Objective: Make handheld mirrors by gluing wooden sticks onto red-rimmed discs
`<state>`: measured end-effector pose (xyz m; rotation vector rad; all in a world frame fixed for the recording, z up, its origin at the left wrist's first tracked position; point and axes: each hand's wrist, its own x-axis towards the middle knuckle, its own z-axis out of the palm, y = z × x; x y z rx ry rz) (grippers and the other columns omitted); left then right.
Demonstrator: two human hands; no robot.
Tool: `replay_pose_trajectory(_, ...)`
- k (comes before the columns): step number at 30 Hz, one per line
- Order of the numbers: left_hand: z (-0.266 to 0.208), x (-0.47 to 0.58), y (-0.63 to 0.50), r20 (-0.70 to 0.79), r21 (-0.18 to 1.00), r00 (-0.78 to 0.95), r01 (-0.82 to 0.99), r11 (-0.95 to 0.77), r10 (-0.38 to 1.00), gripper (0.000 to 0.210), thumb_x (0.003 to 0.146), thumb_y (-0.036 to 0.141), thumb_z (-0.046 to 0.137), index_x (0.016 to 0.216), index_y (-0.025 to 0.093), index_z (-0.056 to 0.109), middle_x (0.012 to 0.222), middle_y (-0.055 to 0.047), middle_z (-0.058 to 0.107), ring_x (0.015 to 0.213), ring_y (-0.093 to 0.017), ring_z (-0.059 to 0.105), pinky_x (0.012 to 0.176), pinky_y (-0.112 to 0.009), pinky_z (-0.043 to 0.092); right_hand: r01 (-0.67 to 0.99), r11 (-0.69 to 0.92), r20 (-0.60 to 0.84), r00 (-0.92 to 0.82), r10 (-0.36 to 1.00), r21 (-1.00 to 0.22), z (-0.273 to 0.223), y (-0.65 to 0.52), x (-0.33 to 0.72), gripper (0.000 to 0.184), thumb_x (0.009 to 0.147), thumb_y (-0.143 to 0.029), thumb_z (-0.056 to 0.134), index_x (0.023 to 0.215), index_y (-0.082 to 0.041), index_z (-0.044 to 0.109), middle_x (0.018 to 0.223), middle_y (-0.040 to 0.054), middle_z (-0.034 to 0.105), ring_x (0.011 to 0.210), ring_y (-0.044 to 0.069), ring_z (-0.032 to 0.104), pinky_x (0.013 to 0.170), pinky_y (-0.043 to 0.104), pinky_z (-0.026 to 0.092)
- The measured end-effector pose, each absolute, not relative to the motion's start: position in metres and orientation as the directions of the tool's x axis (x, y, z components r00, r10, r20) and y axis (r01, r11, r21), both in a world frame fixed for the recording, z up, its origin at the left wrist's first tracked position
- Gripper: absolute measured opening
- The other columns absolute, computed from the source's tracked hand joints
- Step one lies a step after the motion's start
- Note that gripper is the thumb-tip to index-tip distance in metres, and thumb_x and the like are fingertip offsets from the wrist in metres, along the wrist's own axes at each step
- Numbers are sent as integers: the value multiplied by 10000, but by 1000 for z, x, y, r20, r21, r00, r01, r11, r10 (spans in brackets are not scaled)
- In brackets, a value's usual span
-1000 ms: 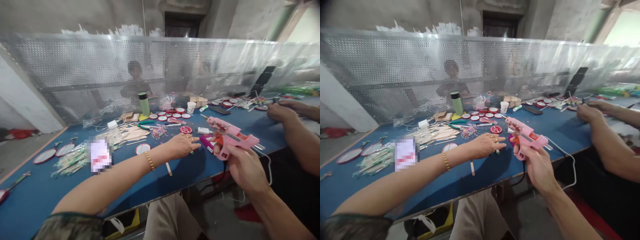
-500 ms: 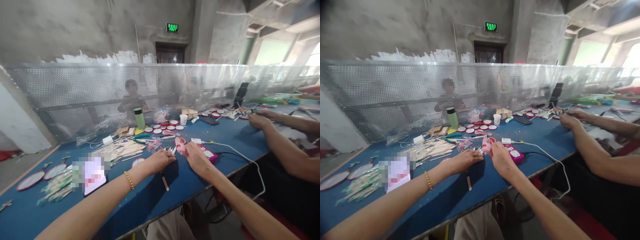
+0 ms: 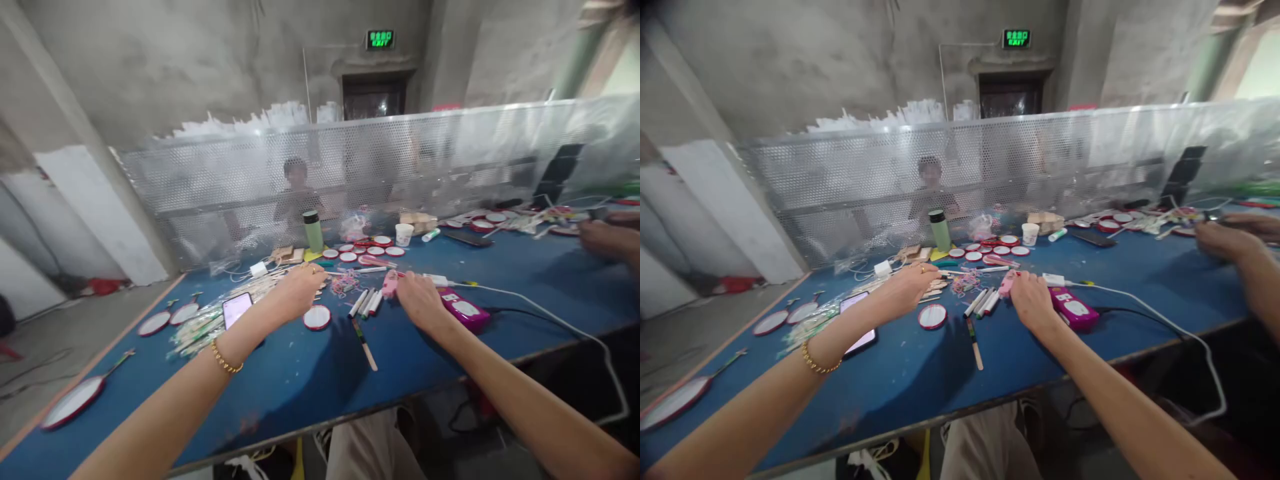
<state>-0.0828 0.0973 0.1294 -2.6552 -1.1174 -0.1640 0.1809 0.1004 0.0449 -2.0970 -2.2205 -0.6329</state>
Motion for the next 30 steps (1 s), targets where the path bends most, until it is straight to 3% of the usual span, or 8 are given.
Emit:
replay_pose_trajectory(5, 106, -106, 89, 2, -101, 572, 816, -569, 820, 265, 880, 238, 506, 1099, 150, 629, 1093, -134, 675, 1057, -260, 611, 913, -371, 474, 965, 45, 262, -115, 958, 258, 37, 107, 191, 214, 916, -75, 450, 973, -71, 656, 1018, 210, 621, 994, 306, 608, 791, 366, 424)
replay_pose_trajectory(8, 91, -109, 90, -60, 10, 507, 862, -507, 860, 433, 800, 358, 629, 1166, 129, 585, 1200, -164, 626, 1112, -305, 586, 921, -389, 464, 969, 72, 260, -135, 956, 238, 34, 108, 197, 188, 914, -201, 548, 993, -64, 650, 1031, 215, 613, 1007, 325, 593, 786, 371, 423)
replay_pose_trajectory(13, 79, -109, 100, -99, 135, 523, 850, -509, 847, 592, 687, 342, 723, 1223, 164, 545, 1281, -136, 590, 1171, -301, 554, 968, -371, 431, 971, 64, 268, -126, 955, 229, 40, 96, 194, 220, 879, -201, 595, 1009, -26, 632, 989, 224, 621, 955, 328, 594, 761, 371, 418)
replay_pose_trajectory(17, 74, -109, 107, -99, 125, 539, 841, -526, 837, 636, 700, 316, 712, 1280, 146, 513, 1293, -156, 582, 1175, -303, 553, 947, -378, 445, 979, 93, 425, -163, 890, 180, 53, 70, 180, 267, 895, -209, 562, 1102, -45, 600, 1022, 213, 632, 939, 315, 582, 779, 379, 414)
replay_pose_trajectory(19, 73, -108, 110, -101, 126, 527, 848, -515, 844, 639, 699, 316, 714, 1279, 135, 516, 1291, -160, 579, 1179, -301, 548, 948, -372, 447, 965, 206, 479, -258, 839, 159, 57, 59, 170, 289, 892, -248, 575, 1132, -88, 592, 1091, 200, 626, 992, 315, 557, 797, 379, 411)
replay_pose_trajectory(25, 75, -102, 109, -119, 137, 449, 891, -434, 885, 365, 693, 352, 699, 975, 128, 640, 1072, -127, 618, 1012, -282, 583, 852, -365, 477, 895, 445, 516, -375, 770, -14, 55, 50, 149, 187, 880, -237, 599, 1044, -153, 634, 1029, 136, 663, 1009, 296, 570, 864, 411, 434)
replay_pose_trajectory(30, 69, -95, 73, 55, 257, 424, 869, -423, 904, 370, 675, 259, 682, 1014, 153, 577, 1022, -88, 566, 917, -222, 563, 814, -343, 488, 740, 626, 533, -438, 725, -244, 37, 47, 150, 258, 911, -225, 567, 1156, -158, 613, 1121, 117, 666, 1077, 252, 590, 949, 417, 455)
